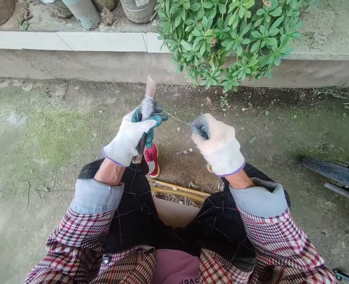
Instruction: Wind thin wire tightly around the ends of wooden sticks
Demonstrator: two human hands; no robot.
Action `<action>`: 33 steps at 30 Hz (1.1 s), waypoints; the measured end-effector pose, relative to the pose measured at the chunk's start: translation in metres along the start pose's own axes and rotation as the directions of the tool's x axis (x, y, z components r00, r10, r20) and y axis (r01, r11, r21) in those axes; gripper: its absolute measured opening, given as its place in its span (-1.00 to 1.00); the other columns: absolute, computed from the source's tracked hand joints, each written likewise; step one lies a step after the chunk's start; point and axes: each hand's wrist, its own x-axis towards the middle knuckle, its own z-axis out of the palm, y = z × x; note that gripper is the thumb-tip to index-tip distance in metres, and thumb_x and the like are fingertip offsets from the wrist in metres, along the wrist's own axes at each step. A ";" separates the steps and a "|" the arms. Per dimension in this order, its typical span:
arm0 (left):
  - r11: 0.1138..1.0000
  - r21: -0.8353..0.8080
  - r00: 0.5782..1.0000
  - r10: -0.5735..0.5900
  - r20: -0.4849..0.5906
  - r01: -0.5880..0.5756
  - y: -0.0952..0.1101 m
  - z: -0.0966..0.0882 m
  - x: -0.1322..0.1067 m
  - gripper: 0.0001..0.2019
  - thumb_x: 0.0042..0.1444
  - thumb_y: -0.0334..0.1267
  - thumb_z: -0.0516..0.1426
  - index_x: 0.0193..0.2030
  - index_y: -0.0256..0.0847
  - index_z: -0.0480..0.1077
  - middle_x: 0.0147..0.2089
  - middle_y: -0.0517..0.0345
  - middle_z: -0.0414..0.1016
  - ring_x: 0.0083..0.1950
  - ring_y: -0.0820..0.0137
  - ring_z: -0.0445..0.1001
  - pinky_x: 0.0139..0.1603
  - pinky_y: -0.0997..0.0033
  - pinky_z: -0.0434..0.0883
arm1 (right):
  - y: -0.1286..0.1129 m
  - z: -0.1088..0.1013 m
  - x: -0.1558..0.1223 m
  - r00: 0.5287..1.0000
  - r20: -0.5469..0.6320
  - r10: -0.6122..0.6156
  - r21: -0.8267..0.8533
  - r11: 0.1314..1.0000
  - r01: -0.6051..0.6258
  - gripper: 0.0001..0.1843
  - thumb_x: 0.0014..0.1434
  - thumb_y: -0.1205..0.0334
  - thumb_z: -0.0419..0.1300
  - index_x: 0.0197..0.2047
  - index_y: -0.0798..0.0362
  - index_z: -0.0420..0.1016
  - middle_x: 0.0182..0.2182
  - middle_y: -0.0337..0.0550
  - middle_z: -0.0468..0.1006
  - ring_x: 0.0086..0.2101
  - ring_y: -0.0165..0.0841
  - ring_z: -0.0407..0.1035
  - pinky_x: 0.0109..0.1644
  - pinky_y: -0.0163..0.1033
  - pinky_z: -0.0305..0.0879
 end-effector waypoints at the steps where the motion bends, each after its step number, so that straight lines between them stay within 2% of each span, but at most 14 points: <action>1: 0.989 0.146 0.999 0.009 -0.041 -0.003 -0.005 -0.001 0.004 -0.73 0.18 -0.23 0.28 0.00 -0.19 0.47 -0.29 0.19 0.58 -0.63 0.60 0.21 -0.59 0.48 0.29 | -0.004 -0.003 -0.002 0.999 0.036 -0.007 -0.028 1.000 0.008 -0.90 0.19 0.24 0.30 -0.20 -0.11 0.58 -0.40 -0.16 0.60 -0.35 -0.13 0.49 -0.15 0.05 0.47; 2: 0.957 0.288 0.998 0.031 -0.055 -0.014 -0.011 -0.002 0.007 -0.74 0.19 -0.24 0.27 0.01 -0.19 0.47 -0.31 0.20 0.57 -0.59 0.56 0.27 -0.53 0.47 0.34 | -0.009 -0.006 -0.005 0.996 0.082 -0.023 -0.052 0.998 0.027 -0.90 0.19 0.22 0.29 -0.19 -0.12 0.58 -0.39 -0.14 0.61 -0.34 -0.10 0.51 -0.16 0.06 0.47; 4: 0.827 0.556 0.995 0.095 0.004 -0.081 -0.021 0.001 0.010 -0.74 0.20 -0.24 0.27 0.02 -0.19 0.49 -0.28 0.16 0.59 -0.45 0.44 0.45 -0.37 0.40 0.44 | -0.020 -0.012 -0.009 0.980 0.188 -0.069 -0.094 0.992 0.088 -0.90 0.18 0.19 0.30 -0.19 -0.12 0.58 -0.39 -0.09 0.63 -0.34 -0.04 0.53 -0.18 0.09 0.45; 6: 0.616 0.773 0.989 0.086 0.123 -0.149 -0.028 0.010 0.008 -0.70 0.23 -0.23 0.26 0.09 -0.19 0.50 -0.22 0.06 0.64 -0.28 0.29 0.59 -0.22 0.30 0.49 | -0.025 -0.014 -0.010 0.962 0.252 -0.100 -0.141 0.980 0.139 -0.90 0.18 0.15 0.30 -0.21 -0.11 0.57 -0.40 -0.04 0.62 -0.35 0.00 0.54 -0.20 0.10 0.43; 7: 0.500 0.846 0.980 0.038 0.193 -0.186 -0.030 0.017 0.006 -0.66 0.25 -0.22 0.25 0.15 -0.18 0.49 -0.19 0.01 0.66 -0.21 0.21 0.63 -0.17 0.25 0.50 | -0.025 -0.015 -0.008 0.961 0.256 -0.103 -0.166 0.975 0.149 -0.89 0.19 0.13 0.29 -0.20 -0.10 0.57 -0.40 -0.02 0.62 -0.35 0.01 0.54 -0.21 0.10 0.42; 9: 0.317 0.903 0.938 -0.095 0.334 -0.290 -0.032 0.031 0.001 -0.58 0.31 -0.19 0.21 0.29 -0.11 0.45 -0.15 -0.05 0.69 -0.15 0.10 0.67 -0.16 0.19 0.50 | -0.016 -0.013 -0.003 0.976 0.204 -0.075 -0.201 0.973 0.117 -0.88 0.21 0.12 0.27 -0.19 -0.08 0.57 -0.40 -0.01 0.61 -0.34 0.01 0.54 -0.22 0.08 0.40; 11: 0.258 0.870 0.866 -0.171 0.470 -0.421 -0.030 0.039 -0.004 -0.56 0.35 -0.11 0.17 0.34 -0.06 0.43 -0.11 -0.07 0.70 -0.12 0.07 0.69 -0.15 0.20 0.50 | -0.001 -0.011 0.004 0.990 0.137 -0.017 -0.193 0.980 0.044 -0.90 0.23 0.14 0.26 -0.19 -0.07 0.57 -0.37 -0.01 0.62 -0.32 -0.01 0.54 -0.21 0.06 0.39; 13: 0.270 0.821 0.818 -0.158 0.553 -0.503 -0.028 0.039 -0.006 -0.55 0.37 -0.03 0.15 0.34 -0.03 0.44 -0.10 -0.04 0.70 -0.09 0.10 0.69 -0.12 0.24 0.49 | 0.015 -0.008 0.010 0.992 0.122 0.037 -0.147 0.989 -0.019 -0.95 0.21 0.21 0.26 -0.24 -0.07 0.54 -0.34 -0.03 0.64 -0.30 -0.05 0.53 -0.19 0.04 0.39; 17: 0.273 0.797 0.805 -0.113 0.582 -0.538 -0.022 0.024 -0.004 -0.58 0.36 -0.09 0.13 0.31 -0.04 0.47 -0.12 0.01 0.69 -0.12 0.17 0.67 -0.13 0.29 0.45 | 0.033 -0.001 0.012 0.982 0.180 0.061 -0.079 0.996 -0.047 -0.92 0.16 0.31 0.23 -0.29 -0.09 0.50 -0.34 -0.10 0.63 -0.31 -0.12 0.50 -0.19 -0.01 0.37; 22: 0.279 0.781 0.785 -0.123 0.607 -0.559 -0.022 0.012 -0.004 -0.67 0.25 -0.25 0.15 0.12 -0.07 0.58 -0.28 0.10 0.62 -0.29 0.26 0.58 -0.27 0.34 0.34 | 0.036 0.007 0.009 0.965 0.262 0.013 -0.177 0.984 0.034 -0.97 0.18 0.24 0.27 -0.28 -0.10 0.53 -0.41 -0.09 0.60 -0.34 -0.08 0.49 -0.20 0.01 0.36; 25: 0.374 0.744 0.777 -0.090 0.623 -0.553 -0.022 0.006 -0.004 -0.69 0.22 -0.25 0.19 0.08 -0.14 0.58 -0.29 0.16 0.58 -0.35 0.35 0.47 -0.31 0.37 0.30 | 0.038 0.012 0.009 0.962 0.271 0.001 -0.092 0.995 0.025 -0.93 0.18 0.24 0.25 -0.26 -0.11 0.56 -0.34 -0.08 0.64 -0.28 -0.07 0.51 -0.14 0.04 0.40; 28: 0.496 0.676 0.780 0.005 0.625 -0.545 -0.021 0.000 -0.003 -0.73 0.21 -0.27 0.21 0.02 -0.23 0.58 -0.32 0.22 0.54 -0.36 0.43 0.37 -0.31 0.43 0.29 | 0.038 0.019 0.009 0.966 0.255 0.046 0.138 0.987 -0.083 -0.95 0.12 0.22 0.31 -0.30 -0.12 0.56 -0.30 -0.10 0.67 -0.24 -0.08 0.53 -0.10 0.04 0.46; 30: 0.559 0.618 0.773 0.067 0.630 -0.553 -0.020 -0.002 -0.003 -0.76 0.20 -0.28 0.21 -0.02 -0.26 0.58 -0.31 0.23 0.54 -0.33 0.44 0.36 -0.29 0.46 0.30 | 0.036 0.023 0.009 0.967 0.242 0.079 0.261 0.955 -0.143 -0.93 0.07 0.18 0.36 -0.34 -0.12 0.55 -0.31 -0.10 0.67 -0.25 -0.08 0.53 -0.12 0.03 0.49; 33: 0.623 0.542 0.759 0.133 0.637 -0.564 -0.021 -0.003 -0.002 -0.77 0.19 -0.29 0.20 -0.05 -0.28 0.58 -0.25 0.21 0.58 -0.28 0.45 0.42 -0.24 0.48 0.33 | 0.032 0.027 0.008 0.970 0.230 0.081 0.298 0.943 -0.149 -0.90 0.03 0.15 0.36 -0.40 -0.09 0.52 -0.37 -0.10 0.63 -0.32 -0.13 0.48 -0.16 0.01 0.47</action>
